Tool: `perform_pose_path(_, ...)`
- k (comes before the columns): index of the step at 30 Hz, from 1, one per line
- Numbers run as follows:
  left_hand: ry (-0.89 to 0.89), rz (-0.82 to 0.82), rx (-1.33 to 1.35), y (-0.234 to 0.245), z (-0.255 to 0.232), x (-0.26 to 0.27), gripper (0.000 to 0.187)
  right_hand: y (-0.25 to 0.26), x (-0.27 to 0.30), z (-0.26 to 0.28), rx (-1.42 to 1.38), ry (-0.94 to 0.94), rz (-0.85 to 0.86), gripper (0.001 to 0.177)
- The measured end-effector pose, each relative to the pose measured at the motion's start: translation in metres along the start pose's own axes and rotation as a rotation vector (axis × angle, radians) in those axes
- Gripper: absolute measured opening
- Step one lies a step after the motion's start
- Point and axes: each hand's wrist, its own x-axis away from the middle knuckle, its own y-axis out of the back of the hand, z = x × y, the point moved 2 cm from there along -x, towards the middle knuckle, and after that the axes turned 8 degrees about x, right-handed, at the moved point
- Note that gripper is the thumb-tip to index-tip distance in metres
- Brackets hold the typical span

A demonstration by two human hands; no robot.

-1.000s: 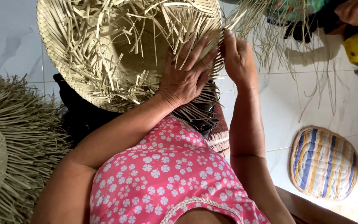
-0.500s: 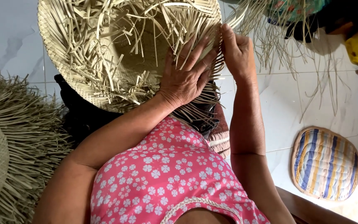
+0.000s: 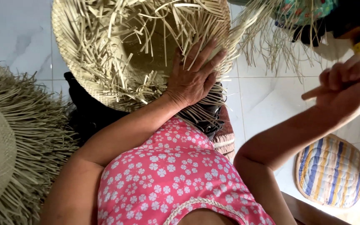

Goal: A person is weaving and tucking in loose straw strands to finish the brim of a handmade straw hat.

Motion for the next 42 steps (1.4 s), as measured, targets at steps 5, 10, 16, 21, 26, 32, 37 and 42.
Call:
perform_pose_path(5, -0.039, -0.212, 0.052, -0.022, 0.004, -0.002, 0.058, -0.032, 0.045, -0.177, 0.883, 0.033, 0.142, 0.037)
perform_pose_path(10, -0.059, -0.319, 0.051, -0.012, 0.003, -0.005, 0.059, 0.001, 0.232, -0.344, 1.159, -0.444, 0.605, 0.040)
perform_pose_path(16, -0.125, -0.355, 0.178, -0.006, 0.010, 0.004, 0.052, -0.046, 0.265, -0.348, 1.012, -0.480, 0.578, 0.039)
perform_pose_path(21, -0.115, -0.356, 0.065, -0.006, 0.018, 0.024, 0.055, -0.068, 0.278, -0.337, 0.920, -0.489, 0.521, 0.038)
perform_pose_path(26, -0.126, -0.194, 0.228, 0.040, 0.028, 0.037, 0.054, -0.082, 0.292, -0.318, 0.838, -0.508, 0.482, 0.038)
perform_pose_path(32, -0.257, 0.031, 0.802, 0.114, 0.023, 0.071, 0.039, -0.086, 0.293, -0.291, 0.757, -0.536, 0.412, 0.037)
perform_pose_path(37, -0.243, -0.260, 1.419, 0.198, 0.059, 0.131, 0.043, -0.066, 0.288, -0.301, 0.717, -0.548, 0.346, 0.037)
perform_pose_path(42, 0.580, -0.543, 0.635, 0.189, 0.114, 0.185, 0.045, -0.052, 0.277, -0.320, 0.659, -0.553, 0.304, 0.038)
